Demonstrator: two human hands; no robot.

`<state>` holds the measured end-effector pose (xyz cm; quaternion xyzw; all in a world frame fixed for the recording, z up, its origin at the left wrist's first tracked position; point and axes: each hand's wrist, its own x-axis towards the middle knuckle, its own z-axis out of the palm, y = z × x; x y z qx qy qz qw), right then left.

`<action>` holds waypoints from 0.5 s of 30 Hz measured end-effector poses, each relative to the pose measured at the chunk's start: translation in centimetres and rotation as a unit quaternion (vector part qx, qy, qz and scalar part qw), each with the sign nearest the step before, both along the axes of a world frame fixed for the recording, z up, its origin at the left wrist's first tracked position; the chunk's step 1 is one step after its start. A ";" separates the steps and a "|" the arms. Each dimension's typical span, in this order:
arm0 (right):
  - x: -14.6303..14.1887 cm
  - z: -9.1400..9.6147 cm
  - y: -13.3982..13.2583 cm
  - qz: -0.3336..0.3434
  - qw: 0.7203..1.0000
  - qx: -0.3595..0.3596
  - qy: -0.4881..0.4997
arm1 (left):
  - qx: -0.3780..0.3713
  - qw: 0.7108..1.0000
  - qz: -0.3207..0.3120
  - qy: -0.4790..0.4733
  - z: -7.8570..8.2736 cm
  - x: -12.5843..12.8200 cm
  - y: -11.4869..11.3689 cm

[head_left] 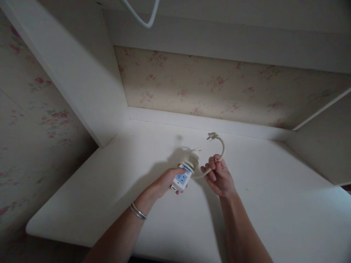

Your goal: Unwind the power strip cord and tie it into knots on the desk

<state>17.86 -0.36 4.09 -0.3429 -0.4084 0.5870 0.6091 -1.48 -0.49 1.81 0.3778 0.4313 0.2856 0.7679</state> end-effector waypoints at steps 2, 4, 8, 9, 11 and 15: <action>-0.1 0.2 0.5 -0.044 0.998 0.015 0.034 | -0.003 0.999 0.036 -0.041 0.2 -0.2 0.2; -0.2 0.4 1.2 -0.063 0.996 0.009 0.065 | -0.009 0.995 0.068 -0.077 0.3 -0.5 0.4; -0.5 -0.3 2.4 -0.104 0.989 -0.013 0.104 | -0.023 0.985 0.068 -0.156 0.6 -1.1 0.5; -0.5 -0.7 2.6 -0.118 0.988 -0.018 0.102 | -0.023 0.982 0.055 -0.176 0.7 -1.3 0.4; -0.7 -1.5 2.9 -0.143 0.985 -0.030 0.091 | -0.020 0.977 0.028 -0.209 1.0 -1.4 0.2; -1.6 -2.3 2.9 -0.137 0.986 -0.061 0.075 | -0.024 0.973 -0.015 -0.227 1.1 -1.5 -0.2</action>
